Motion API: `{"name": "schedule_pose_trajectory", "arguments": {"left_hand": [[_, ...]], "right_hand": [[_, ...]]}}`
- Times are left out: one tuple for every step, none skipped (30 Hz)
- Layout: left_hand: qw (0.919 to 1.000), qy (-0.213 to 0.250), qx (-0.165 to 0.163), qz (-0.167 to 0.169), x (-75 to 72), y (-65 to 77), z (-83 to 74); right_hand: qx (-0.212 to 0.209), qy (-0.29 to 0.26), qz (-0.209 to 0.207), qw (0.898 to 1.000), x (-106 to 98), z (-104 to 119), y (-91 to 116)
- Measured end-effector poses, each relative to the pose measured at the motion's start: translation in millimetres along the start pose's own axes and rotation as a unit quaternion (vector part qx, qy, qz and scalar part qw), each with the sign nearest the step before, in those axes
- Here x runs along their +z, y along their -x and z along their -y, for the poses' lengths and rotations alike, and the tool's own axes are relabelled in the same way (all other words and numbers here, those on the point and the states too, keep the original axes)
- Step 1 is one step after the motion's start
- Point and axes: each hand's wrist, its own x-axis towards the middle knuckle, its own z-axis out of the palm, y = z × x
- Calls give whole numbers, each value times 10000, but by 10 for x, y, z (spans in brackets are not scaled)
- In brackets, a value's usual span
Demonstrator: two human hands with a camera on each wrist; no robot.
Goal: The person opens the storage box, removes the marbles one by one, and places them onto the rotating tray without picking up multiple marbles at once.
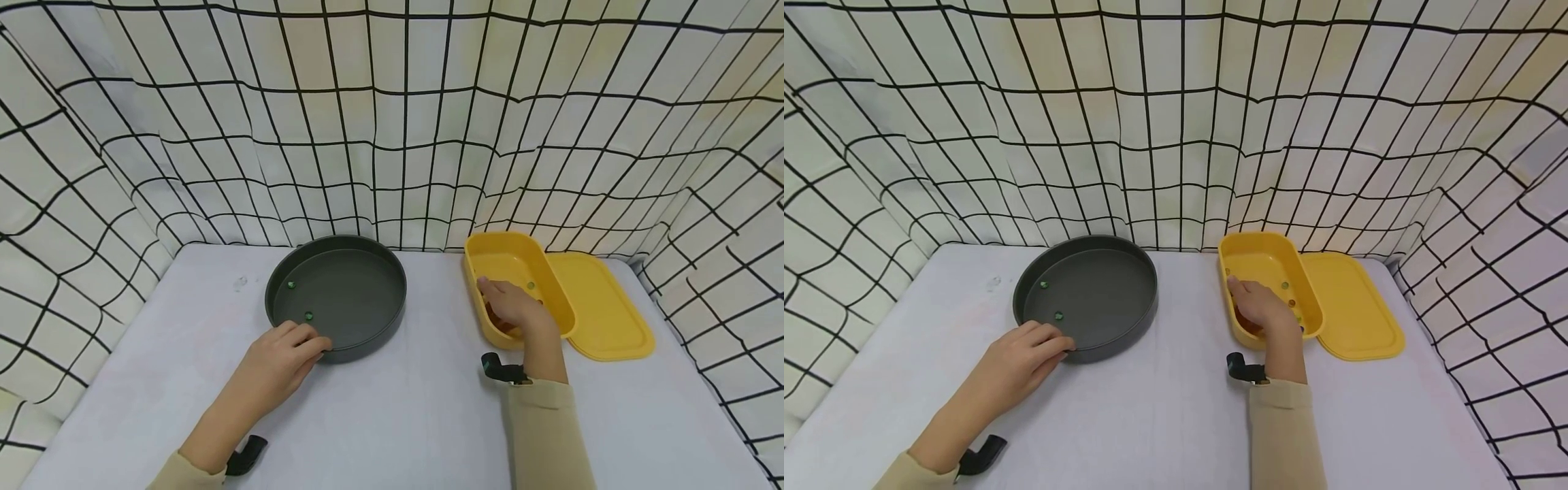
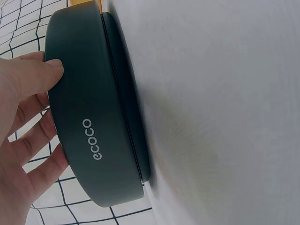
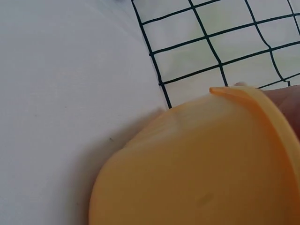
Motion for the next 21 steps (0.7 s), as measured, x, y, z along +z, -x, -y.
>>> {"name": "schedule_pose_trajectory", "arguments": {"left_hand": [[10000, 6, 6, -7, 0, 0, 0], [10000, 5, 15, -17, -1, 0, 0], [10000, 9, 12, -15, -2, 0, -2], [10000, 5, 10, -11, -2, -1, -4], [10000, 3, 4, -3, -1, -2, -4], [10000, -7, 2, 6, -2, -4, -7], [10000, -16, -6, 13, -2, -4, -7], [10000, -30, -15, 22, -2, -5, -8], [10000, -40, -12, 11, 0, -5, -6], [10000, -47, -1, -11, 2, -7, -4], [10000, -45, -4, -13, 2, -9, -3], [10000, -52, -1, -20, 2, -11, -1], [10000, -42, 0, -27, 2, -15, -1], [10000, -33, -1, -27, 3, -19, -1], [10000, -23, 26, -56, 5, -22, 0], [10000, -15, 23, -45, 5, -25, -1], [10000, -6, 28, -45, 6, -26, -1], [10000, -13, 52, -68, 7, -27, -2], [9999, -25, 69, -96, 7, -23, -3], [9999, -38, 83, -134, 5, -16, -2], [9998, -48, 95, -172, 3, -8, -2]], "right_hand": [[-35, 12, -38, 10000, 1, -7, -10], [-76, 9, -60, 10000, 4, -11, -20], [-91, 5, -92, 9999, 10, -15, -34], [-120, -4, -146, 9998, 18, -18, -49], [-159, 6, -210, 9997, 27, -23, -67], [-183, 23, -269, 9995, 36, -26, -87], [-149, 4, -266, 9995, 48, -28, -108], [-151, 22, -263, 9995, 58, -29, -131], [-150, 73, -280, 9995, 66, -30, -152], [-161, 140, -285, 9994, 74, -32, -175], [-165, 200, -234, 9994, 82, -33, -196], [-136, 240, -150, 9995, 85, -32, -216], [-97, 299, -58, 9995, 89, -32, -234], [-50, 340, 27, 9994, 92, -32, -248], [25, 362, 111, 9993, 94, -31, -260], [69, 360, 164, 9992, 96, -30, -270], [97, 330, 188, 9992, 98, -26, -276], [135, 290, 160, 9994, 99, -23, -282], [136, 247, 127, 9995, 102, -18, -284], [129, 182, 64, 9997, 105, -14, -289], [110, 136, 2, 9998, 109, -9, -292]]}}
